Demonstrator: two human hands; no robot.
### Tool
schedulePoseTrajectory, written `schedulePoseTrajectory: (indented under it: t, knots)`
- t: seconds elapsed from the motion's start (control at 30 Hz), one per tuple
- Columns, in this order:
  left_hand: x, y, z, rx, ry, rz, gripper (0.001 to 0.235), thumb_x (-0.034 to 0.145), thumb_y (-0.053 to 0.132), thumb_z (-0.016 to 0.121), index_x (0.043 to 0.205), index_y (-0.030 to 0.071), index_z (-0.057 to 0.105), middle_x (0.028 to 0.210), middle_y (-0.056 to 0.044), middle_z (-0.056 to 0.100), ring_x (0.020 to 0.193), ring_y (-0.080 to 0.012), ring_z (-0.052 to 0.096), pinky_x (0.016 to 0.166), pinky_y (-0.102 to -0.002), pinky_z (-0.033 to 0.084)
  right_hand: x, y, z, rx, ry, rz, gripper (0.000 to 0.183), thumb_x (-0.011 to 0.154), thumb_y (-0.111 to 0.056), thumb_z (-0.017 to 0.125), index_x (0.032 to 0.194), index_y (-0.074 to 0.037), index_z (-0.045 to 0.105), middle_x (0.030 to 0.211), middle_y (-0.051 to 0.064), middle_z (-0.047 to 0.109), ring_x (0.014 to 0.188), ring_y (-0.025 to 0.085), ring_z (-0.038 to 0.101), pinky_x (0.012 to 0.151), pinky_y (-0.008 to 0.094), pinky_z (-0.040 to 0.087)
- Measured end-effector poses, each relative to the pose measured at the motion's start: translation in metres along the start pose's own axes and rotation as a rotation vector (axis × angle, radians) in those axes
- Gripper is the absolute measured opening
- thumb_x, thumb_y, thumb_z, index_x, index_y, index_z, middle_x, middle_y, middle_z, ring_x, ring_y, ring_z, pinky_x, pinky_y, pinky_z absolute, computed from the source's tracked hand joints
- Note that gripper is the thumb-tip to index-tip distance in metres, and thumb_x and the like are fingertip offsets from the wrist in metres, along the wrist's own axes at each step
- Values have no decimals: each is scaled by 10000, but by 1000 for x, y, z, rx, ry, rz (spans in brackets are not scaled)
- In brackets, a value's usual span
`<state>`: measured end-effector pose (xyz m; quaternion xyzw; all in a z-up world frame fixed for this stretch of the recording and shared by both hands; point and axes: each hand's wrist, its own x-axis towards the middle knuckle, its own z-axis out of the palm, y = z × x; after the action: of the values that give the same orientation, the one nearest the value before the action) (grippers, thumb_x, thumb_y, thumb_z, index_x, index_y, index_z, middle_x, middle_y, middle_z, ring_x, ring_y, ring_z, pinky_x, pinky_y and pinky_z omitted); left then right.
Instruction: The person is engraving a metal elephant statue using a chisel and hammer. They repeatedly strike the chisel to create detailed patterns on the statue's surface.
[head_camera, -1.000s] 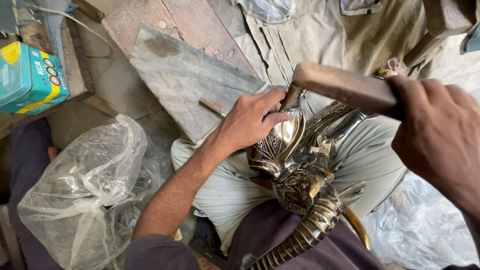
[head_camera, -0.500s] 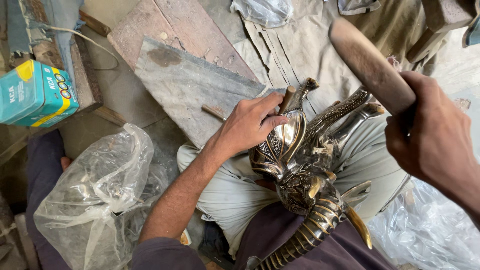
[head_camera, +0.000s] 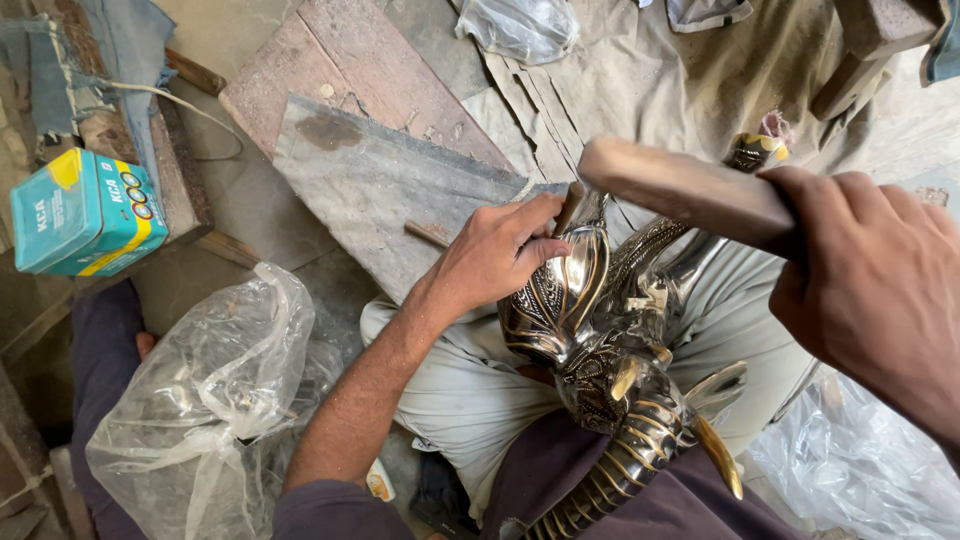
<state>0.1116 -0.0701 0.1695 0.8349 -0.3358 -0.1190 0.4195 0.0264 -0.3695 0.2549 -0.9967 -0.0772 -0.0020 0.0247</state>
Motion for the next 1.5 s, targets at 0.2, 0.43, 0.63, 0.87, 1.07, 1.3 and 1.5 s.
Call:
schedulePoseTrajectory:
  t: [0.2, 0.43, 0.63, 0.87, 1.07, 1.3, 1.5]
  knots:
    - [2, -4, 2, -3, -32, -20, 358, 932, 278, 752, 1166, 47, 609, 912, -128, 727, 792, -252, 748, 658, -397, 558, -4, -7, -8, 103, 37, 40, 522, 827, -81, 612, 1344, -12, 594, 1017, 215, 680, 909, 369, 673, 832, 474, 540]
    - [3, -7, 1, -26, -46, -28, 391, 938, 304, 732, 1211, 52, 609, 928, -126, 733, 801, -251, 752, 672, -398, 570, -7, -9, -5, 96, -8, 73, 531, 813, -49, 647, 1339, -3, 586, 1020, 221, 684, 878, 370, 682, 810, 469, 547]
    - [4, -9, 1, -14, -20, 36, 437, 937, 303, 742, 1264, 52, 599, 995, -151, 733, 841, -279, 753, 706, -399, 581, -13, -11, 3, 157, 12, 93, 460, 905, -51, 619, 1361, -3, 583, 1028, 212, 669, 900, 377, 668, 826, 466, 544]
    - [6, -8, 0, -98, -19, 23, 400, 922, 234, 745, 1253, 50, 616, 1012, -149, 738, 819, -269, 767, 686, -392, 583, -11, -13, 4, 93, 9, 84, 443, 843, 11, 665, 1279, 56, 598, 962, 260, 672, 827, 396, 662, 784, 492, 539]
    - [10, -2, 0, -55, 2, -87, 379, 916, 266, 803, 1178, 60, 622, 817, -139, 721, 750, -297, 738, 665, -407, 549, -4, -10, -1, 379, 51, 214, 468, 864, -30, 664, 1320, 19, 573, 1049, 272, 661, 892, 421, 664, 830, 504, 533]
    - [13, 2, -2, -43, -20, -56, 384, 887, 235, 792, 1183, 63, 617, 842, -148, 735, 771, -307, 752, 675, -412, 557, 1, -5, 4, 112, 37, 56, 493, 760, 15, 647, 1252, -11, 624, 1026, 251, 695, 896, 434, 678, 826, 508, 541]
    - [14, 3, -1, -55, -31, -98, 333, 905, 225, 779, 1151, 78, 611, 864, -148, 751, 833, -318, 766, 676, -426, 555, -11, 7, 22, 170, 24, 75, 549, 714, 12, 645, 1263, 12, 647, 1054, 240, 693, 918, 423, 674, 865, 504, 544]
